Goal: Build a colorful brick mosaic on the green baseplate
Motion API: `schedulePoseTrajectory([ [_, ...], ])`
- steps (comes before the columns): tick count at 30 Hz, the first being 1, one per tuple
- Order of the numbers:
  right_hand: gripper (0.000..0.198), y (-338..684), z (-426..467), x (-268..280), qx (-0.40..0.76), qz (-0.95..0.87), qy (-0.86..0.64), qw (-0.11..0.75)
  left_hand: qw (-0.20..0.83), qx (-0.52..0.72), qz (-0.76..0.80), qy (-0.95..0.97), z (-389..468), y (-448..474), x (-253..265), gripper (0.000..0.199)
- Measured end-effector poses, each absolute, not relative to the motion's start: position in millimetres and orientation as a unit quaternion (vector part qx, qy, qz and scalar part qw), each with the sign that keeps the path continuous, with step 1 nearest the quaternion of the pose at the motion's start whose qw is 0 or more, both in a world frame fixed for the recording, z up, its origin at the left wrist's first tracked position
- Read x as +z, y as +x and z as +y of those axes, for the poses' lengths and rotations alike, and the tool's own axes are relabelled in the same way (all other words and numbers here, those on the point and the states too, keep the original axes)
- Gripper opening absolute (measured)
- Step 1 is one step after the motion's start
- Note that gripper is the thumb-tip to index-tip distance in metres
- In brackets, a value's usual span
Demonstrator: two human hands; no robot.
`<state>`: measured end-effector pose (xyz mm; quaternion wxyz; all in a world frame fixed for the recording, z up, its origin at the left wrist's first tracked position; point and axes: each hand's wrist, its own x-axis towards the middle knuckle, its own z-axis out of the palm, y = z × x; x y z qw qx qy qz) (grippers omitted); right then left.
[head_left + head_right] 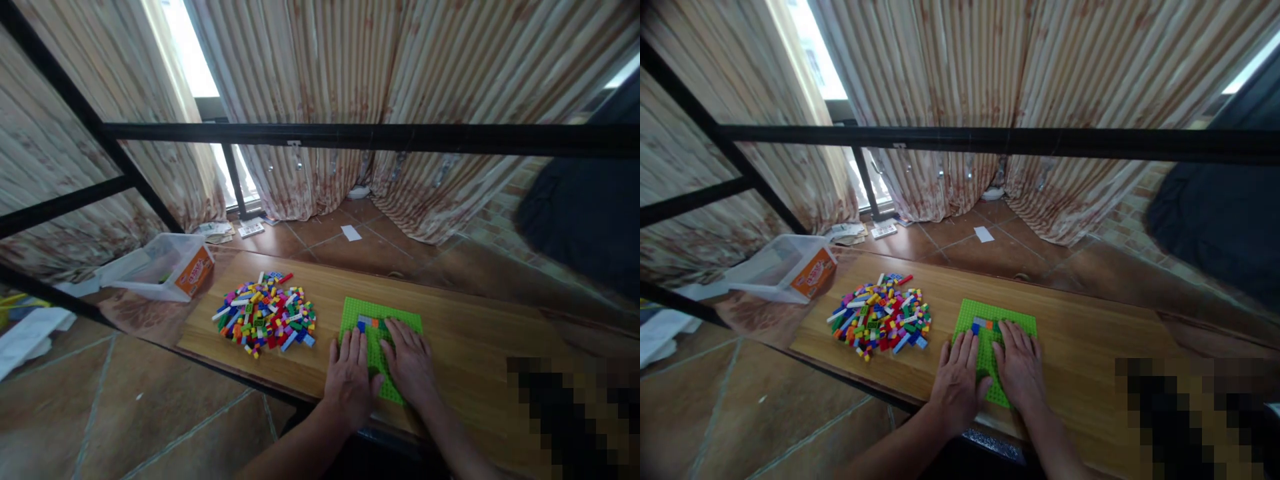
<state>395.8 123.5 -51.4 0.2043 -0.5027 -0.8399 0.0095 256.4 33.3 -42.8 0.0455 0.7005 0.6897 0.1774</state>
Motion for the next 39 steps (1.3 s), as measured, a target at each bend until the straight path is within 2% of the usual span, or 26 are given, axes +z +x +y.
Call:
schedulePoseTrajectory([
  [9, 0.046, 397, 127, -50, 0.005, -0.842, -0.496, 0.214, 0.062, 0.216, 0.678, 0.7, 23, 253, -35, 0.073],
  [13, 0.043, 384, 118, -38, 0.027, -0.828, -0.496, 0.262, 0.078, 0.23, 0.658, 0.713, -5, 241, -28, 0.067],
  [17, 0.035, 346, 95, -25, 0.083, -0.849, -0.426, 0.303, 0.065, 0.23, 0.658, 0.714, -38, 218, -31, 0.059],
  [25, 0.025, 265, 64, -24, 0.151, -0.868, -0.379, 0.283, 0.025, 0.217, 0.697, 0.683, -76, 164, -29, 0.043],
  [31, 0.024, 240, 64, -28, 0.12, -0.875, -0.385, 0.266, 0.032, 0.237, 0.709, 0.663, -80, 156, -27, 0.044],
  [39, 0.018, 240, 62, -19, 0.11, -0.877, -0.392, 0.255, 0.068, 0.275, 0.696, 0.66, -71, 152, -22, 0.034],
])
